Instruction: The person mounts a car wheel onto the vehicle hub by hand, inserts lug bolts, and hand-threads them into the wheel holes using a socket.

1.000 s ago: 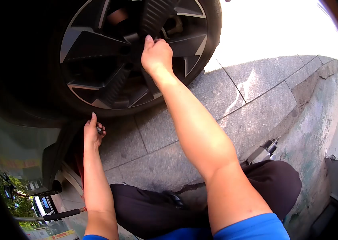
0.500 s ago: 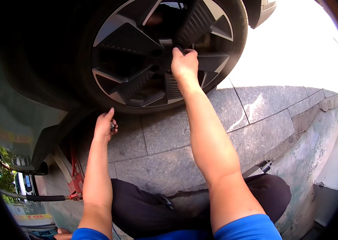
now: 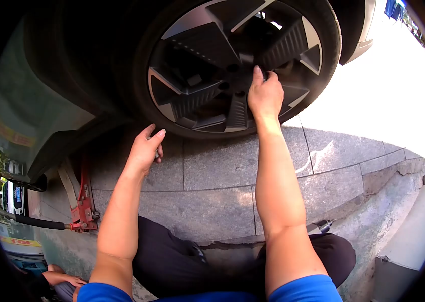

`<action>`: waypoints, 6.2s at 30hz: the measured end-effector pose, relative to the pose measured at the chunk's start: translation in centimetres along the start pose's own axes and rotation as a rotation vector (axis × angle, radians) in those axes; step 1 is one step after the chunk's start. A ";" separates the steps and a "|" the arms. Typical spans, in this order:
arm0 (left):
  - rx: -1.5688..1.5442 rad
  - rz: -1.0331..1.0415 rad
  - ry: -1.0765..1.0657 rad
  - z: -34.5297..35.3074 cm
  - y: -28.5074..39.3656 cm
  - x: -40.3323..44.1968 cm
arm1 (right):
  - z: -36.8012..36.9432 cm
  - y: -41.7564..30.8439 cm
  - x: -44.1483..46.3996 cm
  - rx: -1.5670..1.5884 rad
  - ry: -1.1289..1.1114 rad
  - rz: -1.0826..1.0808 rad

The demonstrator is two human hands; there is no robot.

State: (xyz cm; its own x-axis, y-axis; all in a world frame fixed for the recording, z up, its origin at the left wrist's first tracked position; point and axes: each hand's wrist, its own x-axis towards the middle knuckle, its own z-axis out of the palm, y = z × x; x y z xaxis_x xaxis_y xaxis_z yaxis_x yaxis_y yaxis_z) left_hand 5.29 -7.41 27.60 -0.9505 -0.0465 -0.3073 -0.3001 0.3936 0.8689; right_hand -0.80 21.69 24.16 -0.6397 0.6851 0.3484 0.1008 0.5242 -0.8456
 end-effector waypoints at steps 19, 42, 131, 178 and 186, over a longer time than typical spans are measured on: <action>-0.335 0.010 -0.110 -1.7 0.3 0.0 | 0.1 2.6 1.2 -0.271 0.004 -0.319; -0.368 0.147 0.005 -1.3 -0.8 1.6 | 0.4 5.7 3.8 0.665 -0.377 0.528; -0.454 0.031 0.063 -4.3 -0.4 1.9 | -0.6 2.9 1.9 -0.067 -0.202 0.145; -0.328 -0.062 0.014 -1.4 -1.1 2.9 | -2.7 0.5 0.9 0.381 -0.414 0.425; -0.204 -0.066 0.148 -4.5 -5.3 7.4 | -4.6 3.5 14.4 -0.159 0.607 -0.124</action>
State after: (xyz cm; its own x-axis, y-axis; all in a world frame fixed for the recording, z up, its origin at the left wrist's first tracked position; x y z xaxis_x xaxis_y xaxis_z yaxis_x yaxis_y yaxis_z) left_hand -0.55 -13.94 22.44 -0.9251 -0.2058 -0.3190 -0.3579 0.1927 0.9137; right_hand -6.19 35.71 28.10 -0.1125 0.7549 0.6461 0.1956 0.6543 -0.7305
